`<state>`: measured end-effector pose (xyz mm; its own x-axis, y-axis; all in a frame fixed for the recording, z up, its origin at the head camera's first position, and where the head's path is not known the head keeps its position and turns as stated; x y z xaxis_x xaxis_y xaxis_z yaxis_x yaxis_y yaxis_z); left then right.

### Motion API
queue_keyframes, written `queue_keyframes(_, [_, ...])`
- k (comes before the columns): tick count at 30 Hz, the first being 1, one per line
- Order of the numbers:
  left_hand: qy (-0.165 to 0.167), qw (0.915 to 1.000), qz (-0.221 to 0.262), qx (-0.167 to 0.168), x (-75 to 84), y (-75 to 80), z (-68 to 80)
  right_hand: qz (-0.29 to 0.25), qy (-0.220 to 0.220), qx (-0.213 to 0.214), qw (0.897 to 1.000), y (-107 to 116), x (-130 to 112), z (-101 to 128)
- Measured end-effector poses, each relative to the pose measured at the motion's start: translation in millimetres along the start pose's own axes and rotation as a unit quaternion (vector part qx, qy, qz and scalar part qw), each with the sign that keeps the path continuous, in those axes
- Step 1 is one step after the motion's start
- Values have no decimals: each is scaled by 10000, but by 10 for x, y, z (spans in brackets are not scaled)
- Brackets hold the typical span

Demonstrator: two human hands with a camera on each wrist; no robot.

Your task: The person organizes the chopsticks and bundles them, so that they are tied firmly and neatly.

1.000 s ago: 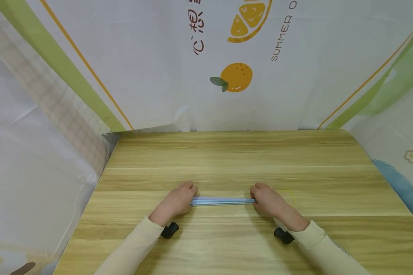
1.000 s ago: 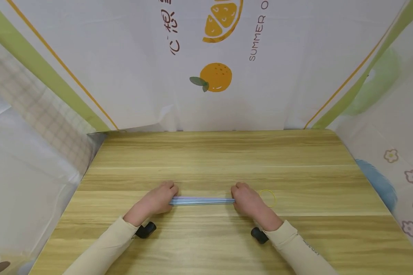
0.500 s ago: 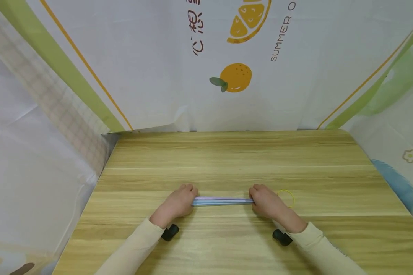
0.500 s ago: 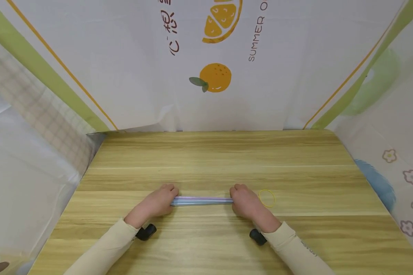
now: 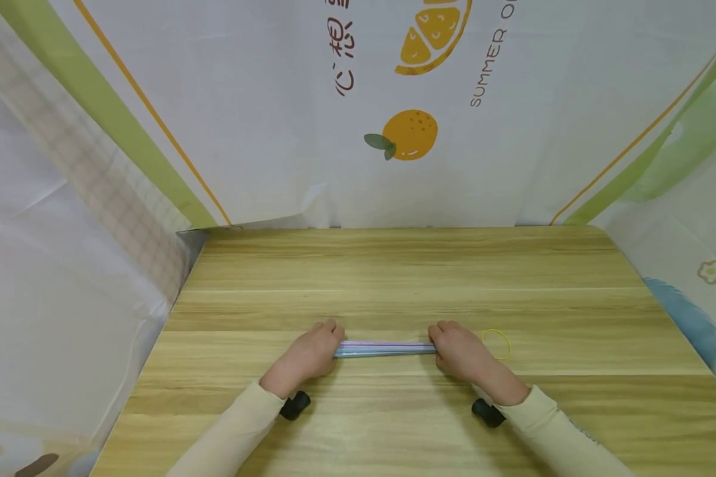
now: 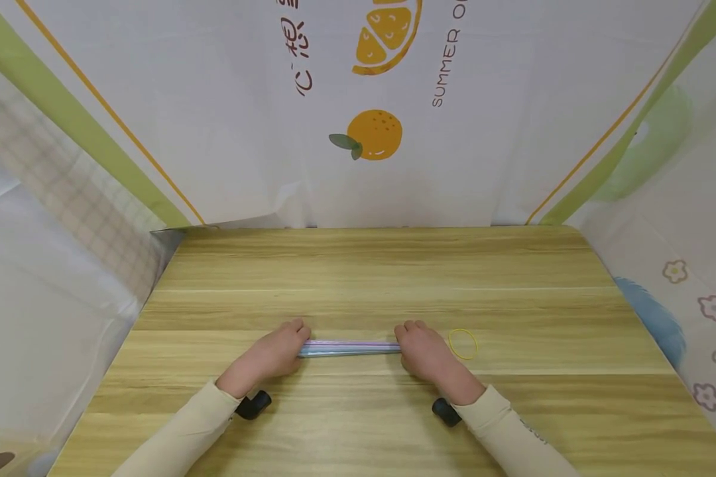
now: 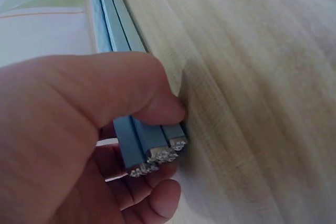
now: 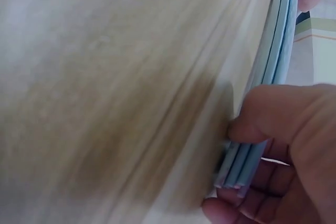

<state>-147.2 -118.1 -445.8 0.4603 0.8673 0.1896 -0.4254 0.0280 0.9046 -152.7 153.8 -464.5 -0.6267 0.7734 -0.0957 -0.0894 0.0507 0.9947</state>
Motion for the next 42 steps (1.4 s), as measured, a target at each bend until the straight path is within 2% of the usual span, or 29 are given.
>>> queue_keyframes(7, [-89,9999,-106,-10,-7,-1,-16,57,-10,22,10000,1,0,5])
queue_keyframes(16, [22,9989,-423,-198,3,24,-21,176,25,40,9998,3,-17,1])
queue_keyframes(23, [-132,9990,-422,84,-32,16,-10,235,120,180,9995,18,-28,11])
queue_keyframes(27, [-262,9980,-558,161,-39,20,-3,47,-21,2,10000,20,-28,22])
queue_keyframes(34, [-224,9994,-221,134,-37,58,9,-216,-139,-298,9992,16,-31,29])
queue_keyframes(38, [-238,9992,-277,157,-38,63,5,-236,-274,-321,9988,38,-33,28])
queue_keyframes(42, [-275,9995,-131,92,-23,69,4,-226,-562,-261,9978,71,-39,19])
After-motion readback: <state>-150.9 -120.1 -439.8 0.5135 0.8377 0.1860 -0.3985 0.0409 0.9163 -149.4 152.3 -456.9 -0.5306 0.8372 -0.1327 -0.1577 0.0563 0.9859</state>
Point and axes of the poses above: each hand's wrist, its own z-axis away from the middle knuckle, its own y-axis out of the back of the hand, x = y × z, the point moved 2 cm from there along -z, towards the middle knuckle, and after that the axes turned 15 degrees about -x, right-handed, at the moved point
